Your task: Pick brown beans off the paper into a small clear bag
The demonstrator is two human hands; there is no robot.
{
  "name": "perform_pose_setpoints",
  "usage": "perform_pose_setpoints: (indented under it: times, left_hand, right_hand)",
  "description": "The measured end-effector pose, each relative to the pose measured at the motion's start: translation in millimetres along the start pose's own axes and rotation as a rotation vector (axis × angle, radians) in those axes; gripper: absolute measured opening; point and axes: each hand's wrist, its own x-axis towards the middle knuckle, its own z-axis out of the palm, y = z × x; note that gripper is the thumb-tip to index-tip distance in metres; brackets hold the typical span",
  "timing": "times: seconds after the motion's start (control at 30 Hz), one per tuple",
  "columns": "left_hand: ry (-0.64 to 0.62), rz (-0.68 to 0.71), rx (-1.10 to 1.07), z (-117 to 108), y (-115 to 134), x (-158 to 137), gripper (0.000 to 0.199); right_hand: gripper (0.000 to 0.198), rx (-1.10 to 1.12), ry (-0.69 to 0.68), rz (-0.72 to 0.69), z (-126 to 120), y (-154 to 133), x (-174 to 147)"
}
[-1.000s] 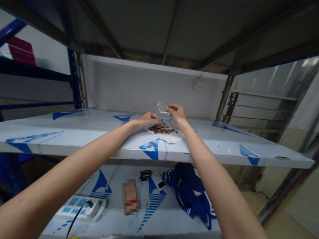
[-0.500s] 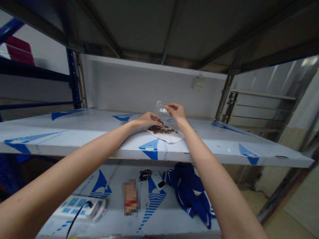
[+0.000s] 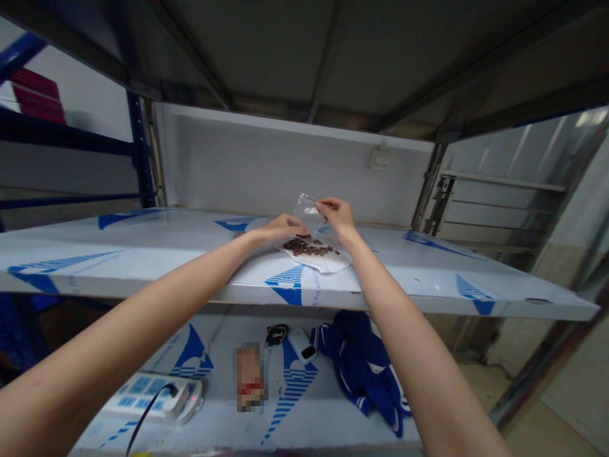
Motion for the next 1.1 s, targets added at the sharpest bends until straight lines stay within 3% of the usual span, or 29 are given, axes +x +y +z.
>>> perform_pose_setpoints:
  times: [0.3,0.53,0.73,0.87,0.93,1.03,1.1]
  left_hand:
    - [-0.021,0.045,-0.157,-1.3,-7.4,6.7,0.034]
    - [0.361,0.107,-0.138,-6.4,-6.2,13.2,0.020]
    - [0.456,0.082,0.023,-8.7,-1.5,12.9,0.016]
    - [0.486,0.052,0.183,-6.7,-0.6,13.4,0.020]
    - [0.570,0.024,0.263,-10.5,-0.2,11.4,0.022]
    - [0.881,-0.031,0.430,-24.7,-2.0,4.6,0.028]
    - [1.068,-0.035,0.628,-34.6,-5.8,-0.8,0.032]
  right_hand:
    - [0.010,0.013,0.022,0.055,-0.7,-7.1,-0.7]
    - [0.008,0.022,-0.138,0.075,2.6,-5.3,-4.6]
    - [0.011,-0.026,-0.167,0.060,3.6,-2.1,-5.9]
    - [0.020,-0.183,-0.165,0.027,2.2,-5.0,-8.7]
    - [0.030,-0.314,-0.140,0.000,-0.8,-8.6,-12.0]
    - [0.043,-0.716,-0.074,0.036,-7.8,-10.5,-18.4]
    - [0.047,-1.016,-0.099,0.102,-12.6,-6.6,-22.3]
